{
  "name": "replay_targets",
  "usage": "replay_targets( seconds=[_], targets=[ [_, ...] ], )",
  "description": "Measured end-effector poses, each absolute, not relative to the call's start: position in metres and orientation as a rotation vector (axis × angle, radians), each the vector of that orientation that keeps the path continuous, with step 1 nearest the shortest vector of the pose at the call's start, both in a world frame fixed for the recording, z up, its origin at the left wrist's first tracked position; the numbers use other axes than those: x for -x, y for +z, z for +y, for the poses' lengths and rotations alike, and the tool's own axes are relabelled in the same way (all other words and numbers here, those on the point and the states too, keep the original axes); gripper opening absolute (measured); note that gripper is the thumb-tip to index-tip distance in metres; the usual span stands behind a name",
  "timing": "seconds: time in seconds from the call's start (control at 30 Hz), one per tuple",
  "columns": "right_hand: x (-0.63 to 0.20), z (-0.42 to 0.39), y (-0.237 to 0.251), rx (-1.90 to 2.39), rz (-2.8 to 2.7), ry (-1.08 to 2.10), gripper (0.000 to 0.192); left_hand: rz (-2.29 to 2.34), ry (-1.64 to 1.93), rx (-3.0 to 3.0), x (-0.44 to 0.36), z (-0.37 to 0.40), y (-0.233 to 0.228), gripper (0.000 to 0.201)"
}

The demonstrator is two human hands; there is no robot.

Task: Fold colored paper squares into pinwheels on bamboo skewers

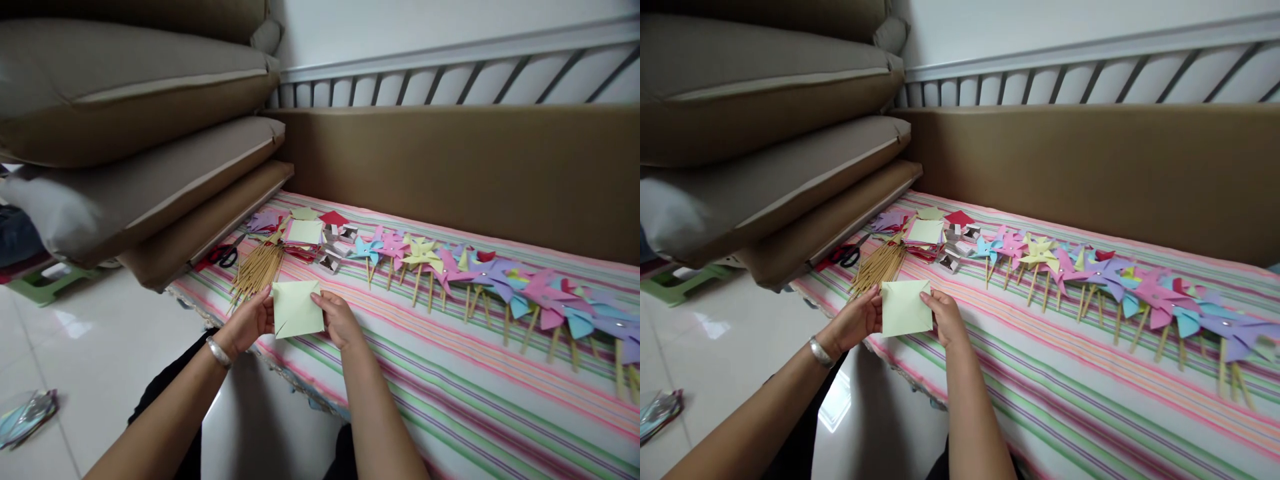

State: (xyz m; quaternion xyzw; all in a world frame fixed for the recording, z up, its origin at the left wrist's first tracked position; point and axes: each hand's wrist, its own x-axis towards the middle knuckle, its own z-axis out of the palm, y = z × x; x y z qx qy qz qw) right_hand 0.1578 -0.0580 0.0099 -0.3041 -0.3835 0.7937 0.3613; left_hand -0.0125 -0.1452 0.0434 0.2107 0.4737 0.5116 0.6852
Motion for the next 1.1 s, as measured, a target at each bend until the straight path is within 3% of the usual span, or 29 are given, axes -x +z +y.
replay_targets(
  seconds=[0.9, 1.1],
  targets=[
    [-0.16, -0.055, 0.012, 0.88, -1.075, 1.981, 0.03, 1.132, 1.134, -0.556, 0.011, -0.143, 0.044, 0.048],
    [-0.159, -0.056, 0.013, 0.898, -1.097, 1.95, 0.03, 1.288, 1.283, -0.634, 0.0, -0.142, 0.04, 0.031]
  ],
)
